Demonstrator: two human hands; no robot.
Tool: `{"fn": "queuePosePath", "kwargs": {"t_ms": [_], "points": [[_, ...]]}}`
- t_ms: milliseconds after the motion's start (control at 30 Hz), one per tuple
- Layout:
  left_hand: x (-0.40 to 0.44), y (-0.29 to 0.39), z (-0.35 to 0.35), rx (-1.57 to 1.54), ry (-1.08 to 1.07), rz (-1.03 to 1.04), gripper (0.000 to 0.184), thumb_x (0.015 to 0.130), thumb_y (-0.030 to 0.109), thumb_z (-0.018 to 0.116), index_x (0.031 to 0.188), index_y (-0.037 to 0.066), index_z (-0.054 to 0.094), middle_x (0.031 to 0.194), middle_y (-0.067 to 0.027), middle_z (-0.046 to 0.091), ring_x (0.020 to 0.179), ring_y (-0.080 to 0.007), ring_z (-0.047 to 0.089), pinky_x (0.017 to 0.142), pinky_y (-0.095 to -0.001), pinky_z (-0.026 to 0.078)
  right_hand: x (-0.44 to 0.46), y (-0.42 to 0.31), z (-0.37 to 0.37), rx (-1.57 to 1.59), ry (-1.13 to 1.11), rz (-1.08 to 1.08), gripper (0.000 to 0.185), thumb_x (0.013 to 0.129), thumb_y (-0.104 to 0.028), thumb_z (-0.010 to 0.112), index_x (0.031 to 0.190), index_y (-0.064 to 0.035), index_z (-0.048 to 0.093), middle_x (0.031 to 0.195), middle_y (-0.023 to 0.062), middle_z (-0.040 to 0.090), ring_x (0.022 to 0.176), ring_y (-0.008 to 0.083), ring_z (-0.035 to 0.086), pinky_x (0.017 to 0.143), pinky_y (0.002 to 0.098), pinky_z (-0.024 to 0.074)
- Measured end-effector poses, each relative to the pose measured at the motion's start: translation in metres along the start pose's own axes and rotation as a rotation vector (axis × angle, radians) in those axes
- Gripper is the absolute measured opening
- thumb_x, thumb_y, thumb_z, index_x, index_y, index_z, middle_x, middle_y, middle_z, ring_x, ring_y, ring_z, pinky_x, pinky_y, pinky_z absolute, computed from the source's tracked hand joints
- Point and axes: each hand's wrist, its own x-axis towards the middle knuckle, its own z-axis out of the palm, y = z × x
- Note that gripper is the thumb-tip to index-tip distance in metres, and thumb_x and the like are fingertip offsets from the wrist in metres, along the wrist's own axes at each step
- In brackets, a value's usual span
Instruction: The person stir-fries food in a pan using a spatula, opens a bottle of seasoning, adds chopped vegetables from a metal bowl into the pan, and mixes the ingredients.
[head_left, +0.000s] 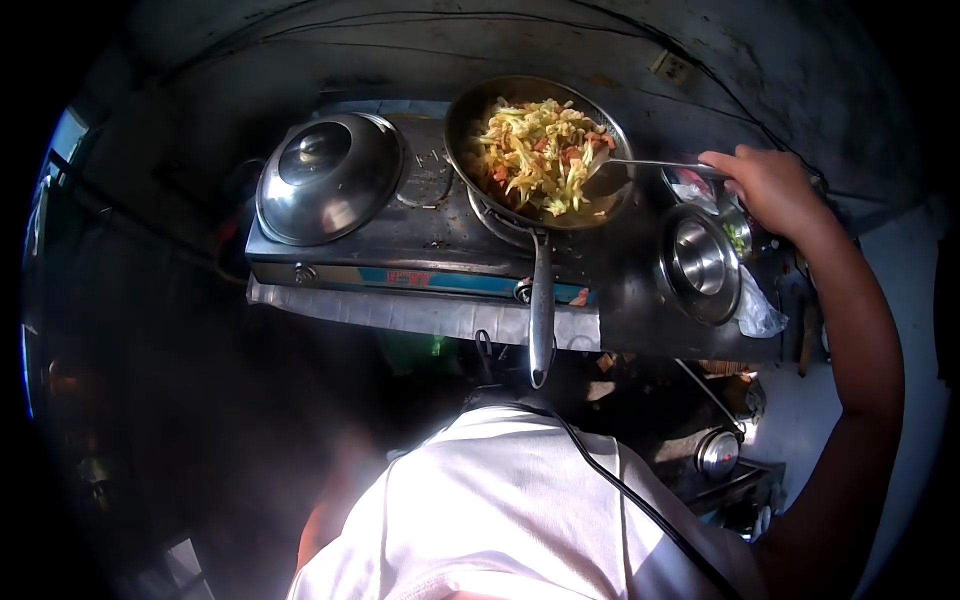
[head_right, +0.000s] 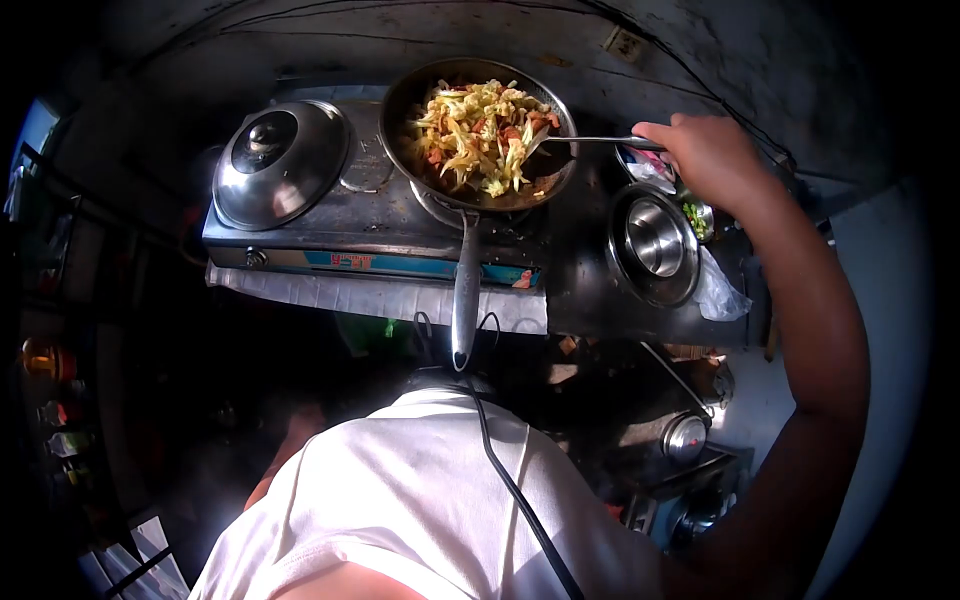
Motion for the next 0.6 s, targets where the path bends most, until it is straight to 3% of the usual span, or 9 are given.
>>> {"fn": "queuePosePath", "kwargs": {"t_ms": [133, 233, 267, 333, 367, 433, 467, 533, 600], "points": [[-0.002, 0.001, 0.011, -0.108, -0.015, -0.072, 0.023, 0.082, 0.009, 0.057, 0.105, 0.009, 0.057, 0.079, -0.0045, 0.058, 0.059, -0.0162, 0.057, 0.048, -0.0279, 0.046, 0.019, 0.002, 0.006, 0.106, -0.010, 0.041, 0.038, 0.083, -0.006, 0.060, 0.120, -0.0159, 0.058, 0.095, 0.0115, 0.064, 0.083, 0.0289, 0.062, 0.073, 0.0377, 0.0473], [-0.002, 0.000, 0.016, -0.101, -0.025, -0.047, 0.023, 0.082, 0.009, 0.057, 0.105, 0.009, 0.057, 0.078, -0.0041, 0.058, 0.059, -0.0163, 0.057, 0.048, -0.0276, 0.046, 0.015, 0.036, -0.025, 0.517, -0.235, 0.046, 0.039, 0.087, -0.009, 0.057, 0.126, -0.0080, 0.054, 0.117, 0.0175, 0.061, 0.106, 0.0311, 0.059, 0.087, 0.0361, 0.0446], [-0.002, -0.010, 0.015, 0.087, -0.032, 0.145, 0.023, 0.083, 0.010, 0.057, 0.105, 0.009, 0.057, 0.078, -0.0043, 0.058, 0.059, -0.0163, 0.057, 0.048, -0.0276, 0.046, 0.012, 0.053, -0.028, 0.508, -0.251, 0.052, 0.041, 0.088, -0.009, 0.055, 0.129, -0.0052, 0.051, 0.096, 0.0131, 0.067, 0.086, 0.0221, 0.064, 0.075, 0.0329, 0.0477], [-0.002, -0.024, 0.016, 0.467, -0.005, 0.524, 0.023, 0.083, 0.011, 0.056, 0.106, 0.008, 0.056, 0.078, -0.0046, 0.058, 0.060, -0.0164, 0.057, 0.049, -0.0276, 0.046, 0.016, 0.086, -0.026, 0.678, -0.403, 0.244, 0.039, 0.092, -0.014, 0.051, 0.130, -0.0064, 0.050, 0.070, 0.0041, 0.059, 0.058, 0.0122, 0.053, 0.053, 0.0275, 0.0428], [-0.008, -0.020, 0.021, 0.653, 0.027, 0.718, 0.023, 0.084, 0.011, 0.056, 0.106, 0.008, 0.056, 0.078, -0.0048, 0.058, 0.060, -0.0165, 0.058, 0.049, -0.0276, 0.046, 0.022, 0.090, -0.024, 0.678, -0.405, 0.234, 0.039, 0.092, -0.014, 0.051, 0.130, -0.0064, 0.050, 0.070, 0.0041, 0.059, 0.058, 0.0122, 0.053, 0.053, 0.0275, 0.0428], [-0.018, -0.012, 0.031, 0.485, 0.131, 0.476, 0.021, 0.084, 0.013, 0.055, 0.105, 0.008, 0.056, 0.078, -0.0056, 0.059, 0.059, -0.0166, 0.057, 0.050, -0.0280, 0.047, 0.035, 0.096, -0.017, 0.718, -0.400, 0.499, 0.036, 0.094, -0.022, 0.048, 0.128, -0.0108, 0.052, 0.059, -0.0030, 0.044, 0.046, 0.0057, 0.035, 0.041, 0.0226, 0.0285], [-0.026, -0.003, 0.038, 0.426, 0.170, 0.397, 0.021, 0.085, 0.013, 0.055, 0.105, 0.008, 0.056, 0.078, -0.0058, 0.059, 0.059, -0.0166, 0.057, 0.051, -0.0281, 0.047, 0.047, 0.101, -0.007, 0.721, -0.399, 0.490, 0.036, 0.094, -0.022, 0.048, 0.128, -0.0108, 0.052, 0.059, -0.0030, 0.044, 0.046, 0.0057, 0.035, 0.041, 0.0226, 0.0285], [-0.059, 0.038, 0.059, -0.170, 0.142, 0.025, 0.021, 0.085, 0.014, 0.056, 0.105, 0.006, 0.056, 0.080, -0.0065, 0.060, 0.063, -0.0170, 0.058, 0.054, -0.0293, 0.048, 0.075, 0.103, 0.022, 0.890, -0.469, 0.551, 0.040, 0.094, -0.028, 0.048, 0.131, -0.0118, 0.050, 0.059, -0.0050, 0.044, 0.048, 0.0046, 0.038, 0.040, 0.0230, 0.0269], [-0.041, 0.004, 0.038, 0.031, 0.078, 0.058, 0.020, 0.085, 0.013, 0.056, 0.103, 0.006, 0.056, 0.081, -0.0069, 0.060, 0.066, -0.0176, 0.059, 0.056, -0.0299, 0.049, 0.102, 0.081, 0.037, 0.914, -0.661, 0.500, 0.041, 0.093, -0.030, 0.051, 0.130, -0.0113, 0.051, 0.059, -0.0062, 0.042, 0.047, 0.0032, 0.036, 0.040, 0.0221, 0.0234]]}}
